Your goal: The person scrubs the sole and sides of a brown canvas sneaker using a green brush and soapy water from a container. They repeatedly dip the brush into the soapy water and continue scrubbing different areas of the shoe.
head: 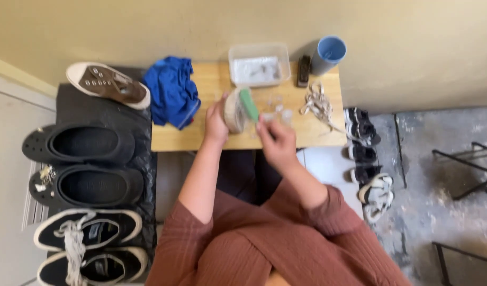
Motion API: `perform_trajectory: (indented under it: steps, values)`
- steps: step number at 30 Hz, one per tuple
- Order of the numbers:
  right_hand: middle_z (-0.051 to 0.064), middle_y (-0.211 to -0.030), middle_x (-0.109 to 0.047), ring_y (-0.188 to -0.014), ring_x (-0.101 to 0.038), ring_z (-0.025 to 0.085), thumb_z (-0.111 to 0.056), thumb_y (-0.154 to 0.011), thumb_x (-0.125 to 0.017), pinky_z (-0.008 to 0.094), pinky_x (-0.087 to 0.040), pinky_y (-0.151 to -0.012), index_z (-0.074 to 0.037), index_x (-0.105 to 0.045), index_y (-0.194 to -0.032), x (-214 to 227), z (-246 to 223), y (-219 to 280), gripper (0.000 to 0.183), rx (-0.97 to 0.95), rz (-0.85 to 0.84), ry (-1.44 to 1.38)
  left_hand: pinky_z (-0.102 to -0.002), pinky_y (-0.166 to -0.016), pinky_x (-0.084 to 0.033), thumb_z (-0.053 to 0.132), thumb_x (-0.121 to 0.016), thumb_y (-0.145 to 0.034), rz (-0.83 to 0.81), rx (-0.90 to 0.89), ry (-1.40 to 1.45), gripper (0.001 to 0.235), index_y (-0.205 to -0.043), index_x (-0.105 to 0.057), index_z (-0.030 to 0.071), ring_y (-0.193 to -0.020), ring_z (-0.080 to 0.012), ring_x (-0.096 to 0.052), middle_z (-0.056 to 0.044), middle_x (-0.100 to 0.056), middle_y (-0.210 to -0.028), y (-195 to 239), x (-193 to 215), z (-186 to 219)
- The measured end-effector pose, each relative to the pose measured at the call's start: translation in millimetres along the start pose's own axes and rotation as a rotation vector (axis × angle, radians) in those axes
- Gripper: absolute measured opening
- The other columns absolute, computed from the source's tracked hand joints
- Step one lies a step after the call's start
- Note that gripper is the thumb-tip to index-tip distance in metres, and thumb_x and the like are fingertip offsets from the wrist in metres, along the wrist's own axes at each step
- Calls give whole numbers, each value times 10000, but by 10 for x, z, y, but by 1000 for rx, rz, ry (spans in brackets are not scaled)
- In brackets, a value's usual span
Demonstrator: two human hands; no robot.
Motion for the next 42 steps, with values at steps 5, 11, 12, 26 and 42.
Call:
perform_trajectory:
  steps: [5,11,12,26,42]
  values:
    - [-30,-564,-540,-625,-452,39,-53,-944,-761,245,-429,-612,-100,-678,-716,51,273,-88,247,-83,12,-51,-255,-678,-591,201,-669,-986,-38,-8,21,230,-845,-768,49,-673,-93,-687,-43,-711,-737,201,-166,310]
    - [-28,-606,-590,-694,-519,42,-56,-939,-765,250,-465,-675,-98,-727,-775,130,107,-44,173,-178,-108,-96,-239,-618,-567,216,-696,-965,-166,58,-85,236,-813,-757,47,-619,-86,-664,-33,-675,-681,324,-48,367]
    - [-67,-650,-634,-767,-538,8,-44,-952,-751,227,-505,-742,-96,-732,-793,136,267,-183,169,-224,-101,-111,-226,-613,-566,219,-694,-962,-207,42,-76,260,-789,-749,33,-604,-79,-665,-31,-669,-661,415,-257,678]
    - [24,-498,-539,-580,-476,58,-95,-919,-778,252,-420,-580,-115,-744,-762,283,-246,181,162,-259,-205,82,-174,-442,-359,213,-696,-970,-405,23,-233,400,-595,-637,86,-436,-36,-455,18,-482,-480,262,363,301]
    - [78,-610,-660,-696,-579,90,-113,-938,-751,300,-490,-665,-89,-738,-793,411,391,355,147,-430,-228,109,-212,-449,-291,128,-636,-915,-521,-43,-273,313,-609,-642,60,-450,-63,-379,3,-436,-502,492,425,357]
Point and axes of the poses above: each hand's wrist, its own y-axis away from the middle knuckle, its own x-axis out of the back of the hand, z = x × y, the point moved 3 cm from there along -y, towards the middle knuckle
